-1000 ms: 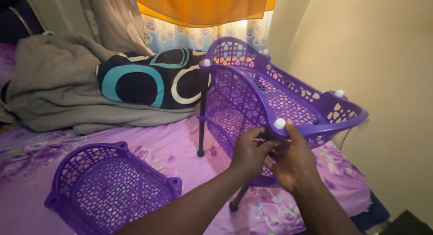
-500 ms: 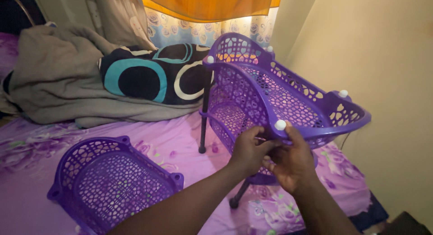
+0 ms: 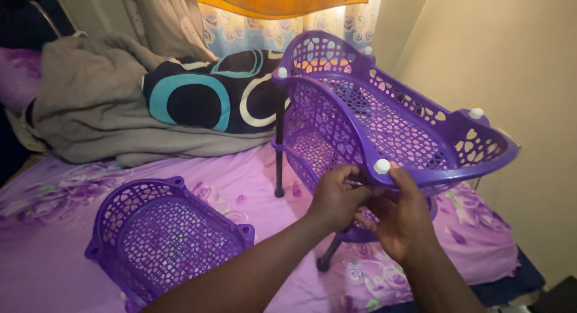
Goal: The person assembles a purple plastic basket by inserting metal rods into the basket's base and attaching a second basket layer on top. The person repeatedly adjusts the rods and layers to secure the structure.
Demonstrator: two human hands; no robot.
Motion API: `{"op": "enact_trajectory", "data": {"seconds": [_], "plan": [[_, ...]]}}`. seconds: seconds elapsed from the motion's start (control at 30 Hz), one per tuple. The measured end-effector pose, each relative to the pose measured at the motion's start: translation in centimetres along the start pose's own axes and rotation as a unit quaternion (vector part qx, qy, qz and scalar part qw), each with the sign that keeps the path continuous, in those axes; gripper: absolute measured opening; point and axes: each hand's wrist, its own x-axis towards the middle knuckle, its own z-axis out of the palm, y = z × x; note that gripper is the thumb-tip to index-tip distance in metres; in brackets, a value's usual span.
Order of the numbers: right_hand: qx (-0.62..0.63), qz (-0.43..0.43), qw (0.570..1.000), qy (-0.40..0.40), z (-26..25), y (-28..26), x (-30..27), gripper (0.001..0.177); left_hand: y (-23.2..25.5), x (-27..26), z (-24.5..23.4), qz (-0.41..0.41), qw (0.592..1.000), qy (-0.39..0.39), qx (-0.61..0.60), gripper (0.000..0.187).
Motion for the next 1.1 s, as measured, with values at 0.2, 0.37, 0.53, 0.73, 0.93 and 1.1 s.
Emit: {"op": "enact_trajectory", "data": {"seconds": [0.2,0.37,0.53,0.73,0.93,1.1], "plan": [[0.108,-0.044,0.993,0.02,0.9,0.5,-1.9,0.059,0.4,1.3,-5.4,0.033,0.962,0.021,0.271,0.025],[0.112,-0.016,0.99,0.084,2.6,-1.0,-1.8,0.063,3.0,2.6,-10.6,-0.009,0.937,0.196,0.288,0.012],[0.136,-0.062,0.988,0.038,3.4,-1.4,-0.5,0.056,5.7,4.4,-14.2,-0.002,0.943,0.273,0.188,0.011],[0.113,-0.133,0.982,0.073,0.1,-5.0,1.9,0.05,5.6,7.1,-17.0,0.038,0.935,0.32,0.146,0.017],[0.077,-0.116,0.99,-0.015,-7.6,-10.1,3.7,0.068,6.0,9.9,-15.8,0.158,0.911,0.261,0.278,0.034],[0.026,-0.109,0.994,-0.016,-12.2,-13.1,9.3,0.077,8.1,9.1,-12.4,0.135,0.944,0.171,0.246,0.025]]}}
